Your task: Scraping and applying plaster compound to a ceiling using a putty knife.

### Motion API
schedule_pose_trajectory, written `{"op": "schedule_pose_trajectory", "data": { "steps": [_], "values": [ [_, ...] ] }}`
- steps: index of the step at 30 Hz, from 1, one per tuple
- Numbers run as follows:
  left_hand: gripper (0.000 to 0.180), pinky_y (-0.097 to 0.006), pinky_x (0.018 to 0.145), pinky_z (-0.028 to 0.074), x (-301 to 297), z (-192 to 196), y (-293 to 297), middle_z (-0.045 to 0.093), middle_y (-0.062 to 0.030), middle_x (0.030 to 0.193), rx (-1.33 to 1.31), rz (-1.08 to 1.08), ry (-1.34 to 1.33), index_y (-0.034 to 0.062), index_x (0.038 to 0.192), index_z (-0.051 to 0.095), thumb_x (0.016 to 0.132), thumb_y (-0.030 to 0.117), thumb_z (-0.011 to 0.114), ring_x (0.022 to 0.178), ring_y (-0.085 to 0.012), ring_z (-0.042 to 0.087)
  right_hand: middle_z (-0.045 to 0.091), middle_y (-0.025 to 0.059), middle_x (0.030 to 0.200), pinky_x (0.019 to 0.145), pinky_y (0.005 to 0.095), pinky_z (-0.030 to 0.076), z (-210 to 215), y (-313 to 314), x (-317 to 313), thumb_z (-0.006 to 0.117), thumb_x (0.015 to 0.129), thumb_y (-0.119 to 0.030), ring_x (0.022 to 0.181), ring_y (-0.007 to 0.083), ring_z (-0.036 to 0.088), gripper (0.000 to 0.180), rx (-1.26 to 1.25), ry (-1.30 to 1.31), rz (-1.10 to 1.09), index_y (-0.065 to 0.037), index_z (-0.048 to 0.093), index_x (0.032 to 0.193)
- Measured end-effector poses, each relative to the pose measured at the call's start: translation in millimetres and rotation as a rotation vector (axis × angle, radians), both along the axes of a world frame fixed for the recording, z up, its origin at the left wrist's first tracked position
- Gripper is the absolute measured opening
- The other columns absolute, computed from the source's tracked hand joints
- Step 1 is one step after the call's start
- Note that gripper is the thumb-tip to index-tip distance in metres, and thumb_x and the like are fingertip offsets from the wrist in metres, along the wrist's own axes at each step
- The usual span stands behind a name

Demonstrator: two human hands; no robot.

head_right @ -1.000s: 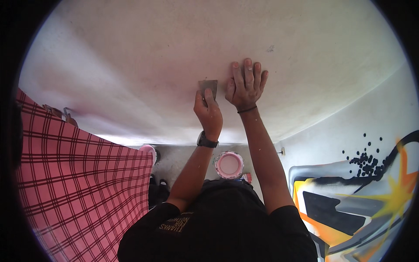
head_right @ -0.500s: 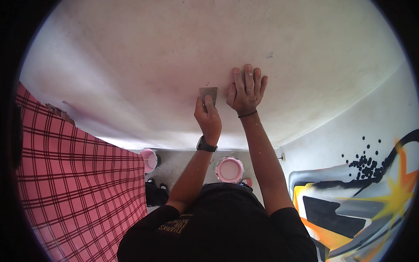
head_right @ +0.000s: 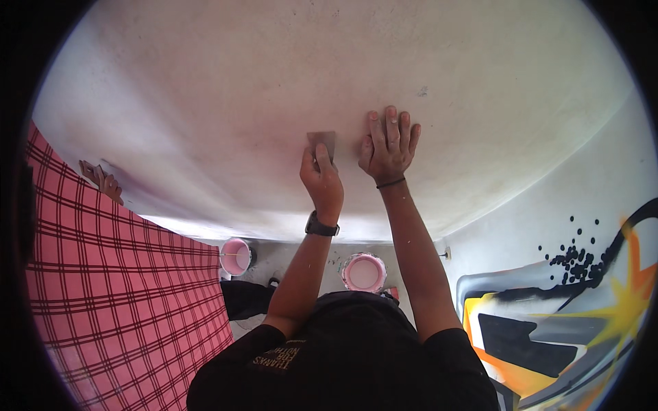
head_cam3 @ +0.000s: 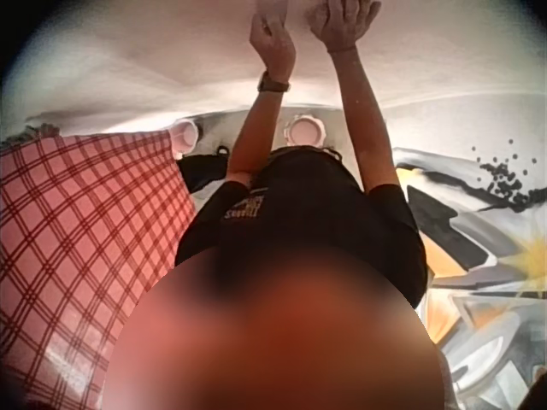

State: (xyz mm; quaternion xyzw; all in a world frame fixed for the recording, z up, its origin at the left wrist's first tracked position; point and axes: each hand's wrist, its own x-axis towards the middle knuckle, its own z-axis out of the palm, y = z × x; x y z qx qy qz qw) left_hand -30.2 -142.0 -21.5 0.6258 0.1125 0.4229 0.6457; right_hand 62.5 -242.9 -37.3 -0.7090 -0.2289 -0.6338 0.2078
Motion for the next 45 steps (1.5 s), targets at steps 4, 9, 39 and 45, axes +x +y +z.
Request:
{"op": "schedule_pose_trajectory", "data": {
  "steps": [4, 9, 39, 45],
  "values": [
    [0.025, -0.029, 0.054, 0.036, 8.6, 43.5, 5.2, 0.051, -0.0006, 0.067, -0.039, -0.025, -0.1, -0.0028, 0.093, 0.055, 0.105, 0.019, 0.049, 0.062, -0.0094, 0.042, 0.042, 0.0159, 0.154, 0.122, 0.053, 0.014, 1.6, -1.9, -0.1, 0.038, 0.101, -0.03, 0.148, 0.036, 0.029, 0.048, 0.003, 0.008, 0.002, -0.007, 0.056, 0.139],
    [0.027, -0.027, 0.054, 0.034, 0.5, 41.8, 11.1, 0.049, 0.0006, 0.068, -0.077, -0.084, -0.065, -0.0022, 0.092, 0.055, 0.106, 0.02, 0.049, 0.062, -0.007, 0.041, 0.042, 0.0155, 0.154, 0.122, 0.0529, 0.013, 1.3, -0.2, -1.6, 0.038, 0.101, -0.029, 0.148, 0.0357, 0.028, 0.047, 0.004, 0.007, -0.003, -0.007, 0.056, 0.139],
    [0.028, -0.03, 0.055, 0.037, 7.9, 59.5, 7.1, 0.051, -0.005, 0.066, -0.031, -0.079, -0.083, -0.0036, 0.092, 0.054, 0.105, 0.021, 0.049, 0.063, -0.0111, 0.042, 0.044, 0.013, 0.153, 0.122, 0.0537, 0.014, 2.1, 15.9, -3.0, 0.04, 0.101, -0.03, 0.148, 0.0347, 0.031, 0.045, 0.03, 0.01, 0.008, -0.011, 0.058, 0.138],
    [0.027, -0.031, 0.058, 0.04, 5.0, 77.9, 13.2, 0.054, -0.0063, 0.069, 0.007, -0.081, -0.045, -0.0045, 0.093, 0.054, 0.104, 0.019, 0.05, 0.065, -0.0115, 0.043, 0.045, 0.0096, 0.153, 0.122, 0.0535, 0.014, -0.4, 23.3, -4.1, 0.041, 0.102, -0.031, 0.147, 0.0324, 0.032, 0.043, 0.055, 0.037, 0.02, -0.017, 0.06, 0.137]
  ]
}}
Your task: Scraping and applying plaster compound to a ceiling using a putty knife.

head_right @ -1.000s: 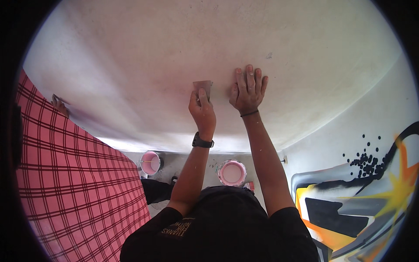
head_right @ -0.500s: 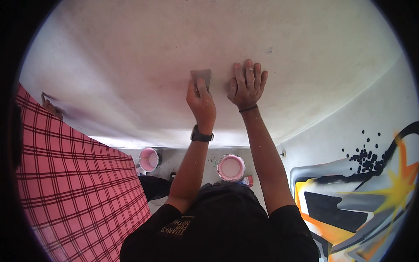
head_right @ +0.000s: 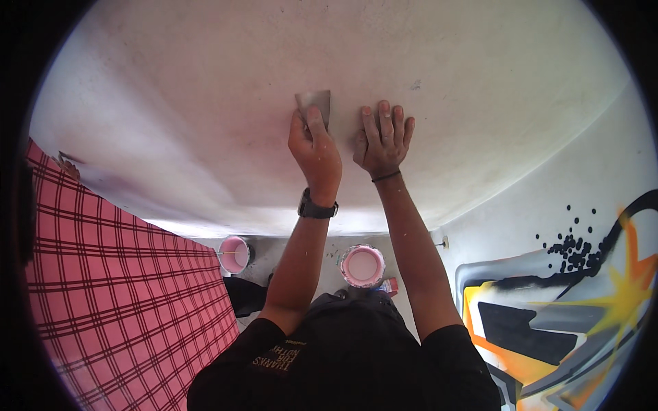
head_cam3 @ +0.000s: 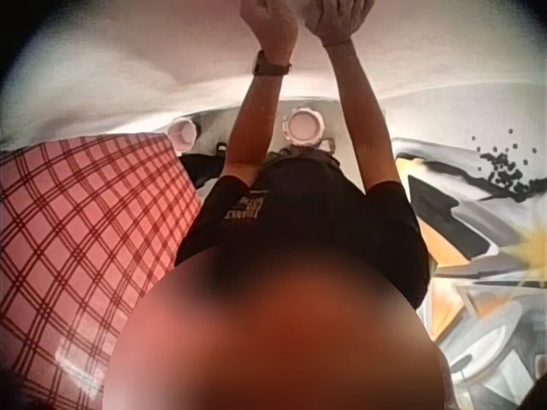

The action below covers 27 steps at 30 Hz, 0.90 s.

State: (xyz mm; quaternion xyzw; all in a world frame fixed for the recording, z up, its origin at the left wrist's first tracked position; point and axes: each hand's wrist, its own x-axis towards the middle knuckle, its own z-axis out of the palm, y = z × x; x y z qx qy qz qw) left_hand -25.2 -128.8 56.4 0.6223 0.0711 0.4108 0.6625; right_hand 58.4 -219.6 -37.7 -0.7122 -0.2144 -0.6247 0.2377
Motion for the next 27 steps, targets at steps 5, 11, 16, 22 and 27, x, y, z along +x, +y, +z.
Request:
{"op": "schedule_pose_trajectory", "data": {
  "steps": [5, 11, 16, 22, 27],
  "values": [
    [0.024, -0.032, 0.062, 0.044, -6.8, -54.5, 9.3, 0.061, -0.0127, 0.075, 0.002, 0.026, 0.014, -0.0058, 0.099, 0.057, 0.103, 0.017, 0.051, 0.068, -0.0148, 0.051, 0.042, 0.0154, 0.154, 0.122, 0.0546, 0.013, 0.7, 5.3, -2.7, 0.04, 0.1, -0.029, 0.148, 0.0357, 0.028, 0.047, -0.059, -0.048, -0.011, -0.007, 0.055, 0.14],
    [0.024, -0.032, 0.065, 0.046, -10.7, -41.4, 14.5, 0.066, -0.0161, 0.081, 0.05, 0.066, 0.026, -0.0063, 0.104, 0.058, 0.103, 0.016, 0.051, 0.071, -0.0172, 0.056, 0.041, 0.0155, 0.154, 0.122, 0.0551, 0.014, 5.8, 13.7, -6.5, 0.04, 0.101, -0.03, 0.148, 0.0358, 0.029, 0.047, -0.083, -0.038, -0.008, -0.007, 0.056, 0.139],
    [0.024, -0.033, 0.064, 0.045, -7.7, 6.3, 31.2, 0.062, -0.0156, 0.077, 0.053, -0.023, 0.021, -0.0065, 0.102, 0.058, 0.103, 0.017, 0.051, 0.069, -0.0176, 0.052, 0.039, 0.0168, 0.156, 0.122, 0.0555, 0.011, 18.5, 15.9, -24.5, 0.042, 0.1, -0.027, 0.149, 0.0372, 0.028, 0.049, -0.109, 0.14, 0.044, -0.006, 0.051, 0.144],
    [0.027, -0.034, 0.059, 0.04, -25.7, -34.3, 50.3, 0.054, -0.0124, 0.07, 0.07, 0.075, 0.007, -0.006, 0.094, 0.056, 0.103, 0.019, 0.051, 0.064, -0.0166, 0.044, 0.038, 0.0151, 0.157, 0.121, 0.0553, 0.013, 111.4, 33.5, -32.5, 0.049, 0.096, -0.023, 0.147, 0.0357, 0.032, 0.049, 0.07, 0.031, 0.178, -0.011, 0.053, 0.143],
    [0.029, -0.035, 0.058, 0.039, -21.4, -2.6, 54.3, 0.055, -0.0117, 0.068, 0.091, 0.104, -0.012, -0.0046, 0.091, 0.056, 0.104, 0.021, 0.051, 0.063, -0.016, 0.044, 0.039, 0.0181, 0.155, 0.119, 0.0548, 0.019, 139.2, 40.6, -23.7, 0.041, 0.1, -0.028, 0.146, 0.0394, 0.032, 0.05, 0.002, -0.025, 0.037, -0.006, 0.051, 0.144]
  ]
}}
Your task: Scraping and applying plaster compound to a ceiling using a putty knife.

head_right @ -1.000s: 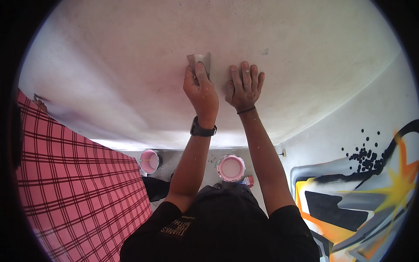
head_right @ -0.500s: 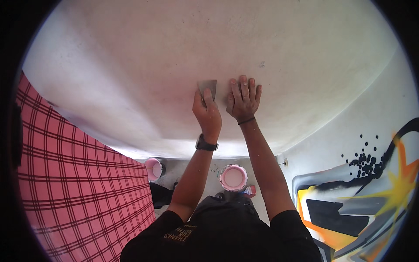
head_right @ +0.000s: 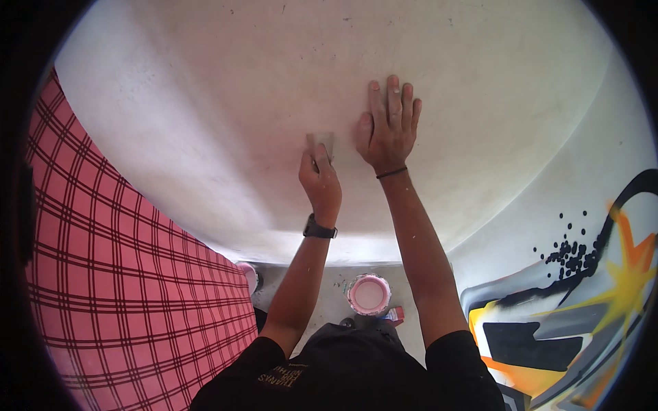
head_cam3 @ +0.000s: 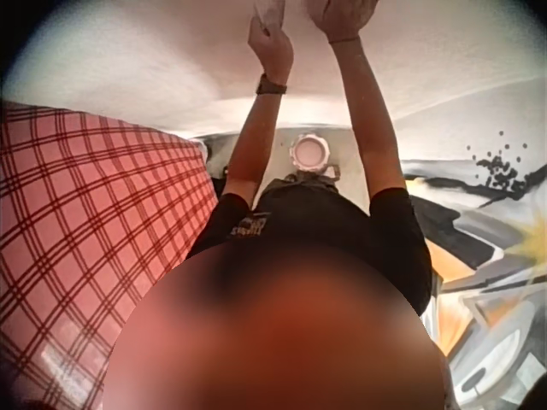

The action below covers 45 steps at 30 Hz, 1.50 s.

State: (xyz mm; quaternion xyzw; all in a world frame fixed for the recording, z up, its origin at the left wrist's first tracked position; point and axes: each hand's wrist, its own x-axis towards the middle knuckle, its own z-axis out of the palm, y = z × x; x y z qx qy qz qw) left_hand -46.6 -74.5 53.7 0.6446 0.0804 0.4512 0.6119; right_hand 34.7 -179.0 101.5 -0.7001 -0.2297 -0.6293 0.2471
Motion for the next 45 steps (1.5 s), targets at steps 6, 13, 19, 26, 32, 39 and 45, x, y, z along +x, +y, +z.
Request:
{"op": "schedule_pose_trajectory", "data": {
  "steps": [6, 13, 19, 26, 32, 39, 45],
  "values": [
    [0.029, -0.033, 0.058, 0.039, 6.0, 40.5, 14.0, 0.053, -0.0095, 0.068, -0.046, -0.079, -0.056, -0.0048, 0.091, 0.056, 0.104, 0.02, 0.049, 0.063, -0.0157, 0.042, 0.042, 0.0167, 0.154, 0.119, 0.0536, 0.021, 0.5, 12.9, -1.2, 0.038, 0.099, -0.027, 0.145, 0.0382, 0.034, 0.05, -0.029, 0.005, -0.024, -0.007, 0.054, 0.142],
    [0.028, -0.032, 0.06, 0.041, 2.0, 11.0, 12.8, 0.055, -0.0111, 0.07, -0.103, -0.043, -0.035, -0.005, 0.091, 0.055, 0.104, 0.019, 0.049, 0.064, -0.0162, 0.044, 0.042, 0.0164, 0.154, 0.119, 0.0533, 0.021, 5.9, 29.1, -5.0, 0.039, 0.097, -0.025, 0.145, 0.0378, 0.034, 0.051, -0.035, -0.012, -0.032, -0.007, 0.053, 0.143],
    [0.029, -0.035, 0.061, 0.043, 1.2, 53.3, 13.8, 0.059, -0.0146, 0.072, -0.025, -0.045, -0.149, -0.0054, 0.091, 0.055, 0.104, 0.02, 0.05, 0.064, -0.0182, 0.047, 0.042, 0.0127, 0.155, 0.12, 0.0521, 0.021, 4.5, 40.9, -8.6, 0.043, 0.096, -0.025, 0.146, 0.0347, 0.034, 0.049, -0.024, 0.016, -0.018, -0.014, 0.056, 0.142],
    [0.028, -0.037, 0.062, 0.043, -6.1, 10.3, 33.7, 0.062, -0.0192, 0.075, -0.028, 0.035, -0.101, -0.0061, 0.091, 0.055, 0.103, 0.019, 0.05, 0.063, -0.0226, 0.049, 0.042, 0.0123, 0.155, 0.12, 0.0522, 0.021, 8.4, 57.7, -14.7, 0.043, 0.096, -0.026, 0.146, 0.0346, 0.034, 0.05, -0.04, 0.015, -0.006, -0.013, 0.055, 0.143],
    [0.028, -0.038, 0.065, 0.045, -5.9, 31.2, 48.1, 0.063, -0.0202, 0.077, -0.052, -0.026, -0.071, -0.0068, 0.096, 0.058, 0.104, 0.019, 0.049, 0.067, -0.0238, 0.054, 0.041, 0.0155, 0.155, 0.12, 0.0521, 0.02, 11.5, 63.1, -15.9, 0.039, 0.097, -0.025, 0.145, 0.0371, 0.035, 0.052, -0.07, -0.027, -0.025, -0.008, 0.051, 0.144],
    [0.029, -0.037, 0.068, 0.047, -16.7, -0.7, 51.0, 0.065, -0.0196, 0.079, -0.068, 0.016, -0.025, -0.0078, 0.099, 0.059, 0.104, 0.019, 0.049, 0.069, -0.0232, 0.056, 0.042, 0.0167, 0.154, 0.119, 0.053, 0.021, 12.6, 69.8, -19.3, 0.038, 0.099, -0.028, 0.145, 0.0385, 0.034, 0.052, -0.075, -0.034, -0.037, -0.007, 0.051, 0.144],
    [0.031, -0.037, 0.07, 0.048, -3.8, 38.9, 47.4, 0.066, -0.0168, 0.081, -0.16, -0.041, -0.131, -0.0083, 0.1, 0.06, 0.104, 0.02, 0.05, 0.072, -0.0195, 0.057, 0.042, 0.0177, 0.154, 0.118, 0.0536, 0.022, 12.1, 69.6, -15.0, 0.038, 0.098, -0.028, 0.145, 0.0391, 0.034, 0.052, -0.068, -0.042, -0.04, -0.006, 0.051, 0.144]
  ]
}}
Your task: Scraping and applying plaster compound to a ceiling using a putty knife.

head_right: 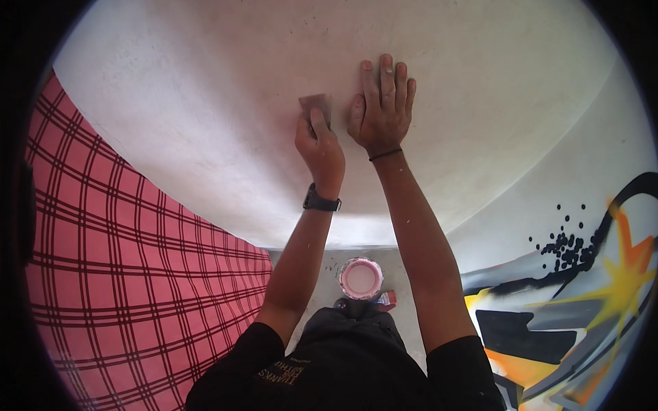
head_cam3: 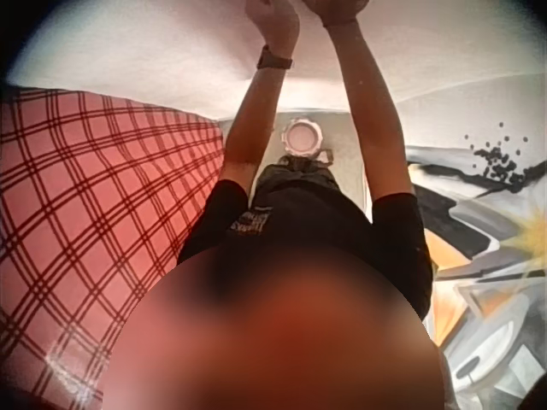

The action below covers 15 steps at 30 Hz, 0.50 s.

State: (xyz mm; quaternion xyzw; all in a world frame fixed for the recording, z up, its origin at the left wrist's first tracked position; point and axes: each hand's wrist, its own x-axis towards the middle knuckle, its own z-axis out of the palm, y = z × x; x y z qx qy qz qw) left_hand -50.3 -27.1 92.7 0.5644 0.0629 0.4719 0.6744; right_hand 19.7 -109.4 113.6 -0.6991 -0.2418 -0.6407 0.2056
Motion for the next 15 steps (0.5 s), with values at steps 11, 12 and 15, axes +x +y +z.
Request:
{"op": "schedule_pose_trajectory", "data": {
  "steps": [11, 12, 15],
  "values": [
    [0.033, -0.034, 0.059, 0.041, -11.6, -6.0, 1.0, 0.058, -0.0115, 0.07, 0.022, -0.029, 0.117, -0.0064, 0.089, 0.059, 0.104, 0.021, 0.05, 0.064, -0.0159, 0.048, 0.042, 0.0136, 0.155, 0.119, 0.0534, 0.022, -0.7, -2.4, 2.1, 0.039, 0.098, -0.028, 0.146, 0.0358, 0.034, 0.05, 0.051, -0.027, 0.011, -0.011, 0.055, 0.142],
    [0.033, -0.035, 0.057, 0.039, -11.4, -3.0, 2.4, 0.056, -0.0107, 0.067, 0.024, -0.037, 0.119, -0.0061, 0.087, 0.058, 0.104, 0.021, 0.05, 0.062, -0.0155, 0.045, 0.042, 0.0137, 0.155, 0.119, 0.0532, 0.022, 0.3, -2.3, 1.9, 0.039, 0.098, -0.028, 0.146, 0.0358, 0.034, 0.05, 0.052, -0.031, 0.016, -0.011, 0.055, 0.142],
    [0.034, -0.036, 0.054, 0.035, -10.4, -18.5, 1.5, 0.052, -0.0089, 0.064, 0.082, 0.081, 0.022, -0.0046, 0.081, 0.053, 0.104, 0.021, 0.05, 0.06, -0.0143, 0.041, 0.042, 0.0136, 0.155, 0.119, 0.0529, 0.022, -0.3, -0.2, 0.3, 0.039, 0.098, -0.028, 0.146, 0.0358, 0.034, 0.049, 0.056, -0.032, 0.022, -0.011, 0.055, 0.142]
  ]
}}
